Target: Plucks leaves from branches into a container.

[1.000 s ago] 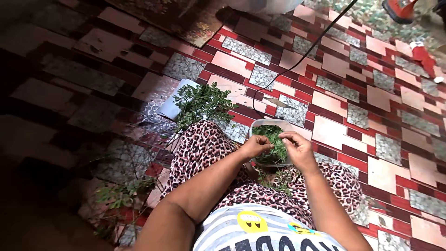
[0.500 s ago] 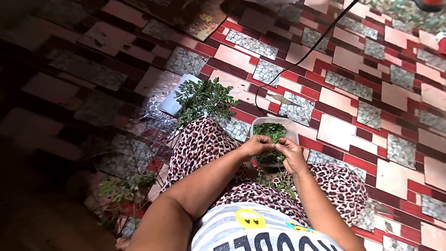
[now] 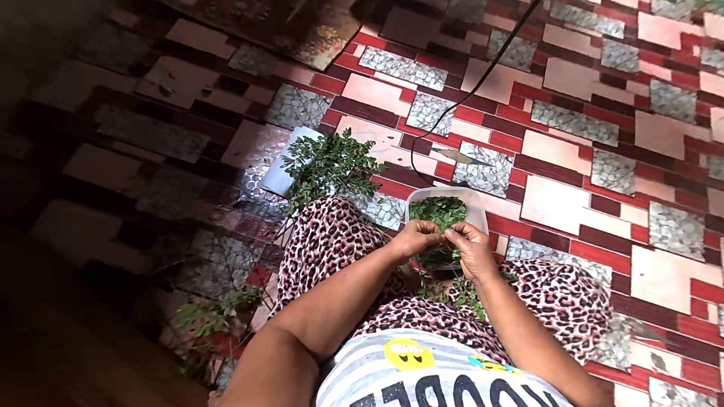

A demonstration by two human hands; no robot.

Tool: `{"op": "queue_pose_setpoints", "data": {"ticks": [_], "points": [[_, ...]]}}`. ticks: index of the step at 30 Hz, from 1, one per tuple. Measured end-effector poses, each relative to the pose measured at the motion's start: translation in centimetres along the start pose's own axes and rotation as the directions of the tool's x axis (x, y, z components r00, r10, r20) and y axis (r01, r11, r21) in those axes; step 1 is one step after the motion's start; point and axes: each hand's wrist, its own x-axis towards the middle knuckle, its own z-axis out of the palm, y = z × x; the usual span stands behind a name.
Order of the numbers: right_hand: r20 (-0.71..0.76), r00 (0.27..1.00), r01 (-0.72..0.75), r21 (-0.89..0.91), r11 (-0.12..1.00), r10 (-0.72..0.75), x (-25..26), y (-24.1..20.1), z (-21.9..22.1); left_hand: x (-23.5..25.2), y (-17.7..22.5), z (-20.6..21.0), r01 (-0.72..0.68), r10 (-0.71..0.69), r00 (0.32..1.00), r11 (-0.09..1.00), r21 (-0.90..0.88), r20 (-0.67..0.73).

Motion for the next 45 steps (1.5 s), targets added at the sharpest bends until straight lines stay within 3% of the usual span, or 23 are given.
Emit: {"op": "queue_pose_setpoints", "data": {"ticks": [5, 13, 23, 29, 35, 38, 41, 43, 45], "points": [[-0.035, 0.997, -0.070, 0.100, 0.993, 0.073, 0.2, -0.5, 0.1, 0.1, 0.2, -0.3, 0.062, -0.062, 0.998, 0.997, -0.052, 0.003], [0.096, 0.968, -0.238, 0.050, 0.970, 0.233, -0.3, -1.8, -0.3, -0.1, 0.3, -0.5, 0.081, -0.079, 0.997, 0.991, -0.108, 0.018], [0.010, 0.988, -0.156, -0.019, 0.988, 0.156, 1.1, -0.2, -0.8, -0.2, 0.6, -0.2, 0.124, -0.123, 0.992, 0.989, -0.080, 0.021], [0.080, 0.972, -0.209, -0.152, 0.966, 0.222, 1.0, -0.6, -1.6, -0.3, 0.8, -0.3, 0.137, -0.135, 0.990, 0.985, -0.101, 0.030], [0.056, 0.978, -0.200, -0.037, 0.979, 0.202, 0.9, -0.9, -1.6, -0.2, 0.4, -0.3, 0.091, -0.089, 0.995, 0.994, -0.068, 0.036], [0.015, 0.999, -0.028, -0.056, 0.998, 0.029, 0.8, -0.6, -2.1, -0.2, 0.3, -0.2, 0.037, -0.038, 0.999, 0.999, 0.039, 0.029], [0.192, 0.942, 0.320, -0.274, 0.907, -0.274, 0.9, -0.8, -3.0, -0.4, 0.3, 0.0, 0.018, -0.022, 0.999, 0.991, 0.134, 0.029], [0.317, 0.892, 0.430, -0.380, 0.819, -0.322, 0.8, -1.3, -3.0, -0.4, 0.3, 0.0, -0.012, 0.004, 0.999, 0.981, 0.196, 0.039], [0.373, 0.884, 0.439, -0.454, 0.775, -0.282, 0.6, -1.6, -2.9, -0.4, 0.2, -0.1, -0.069, 0.052, 0.996, 0.956, 0.284, 0.067]]}}
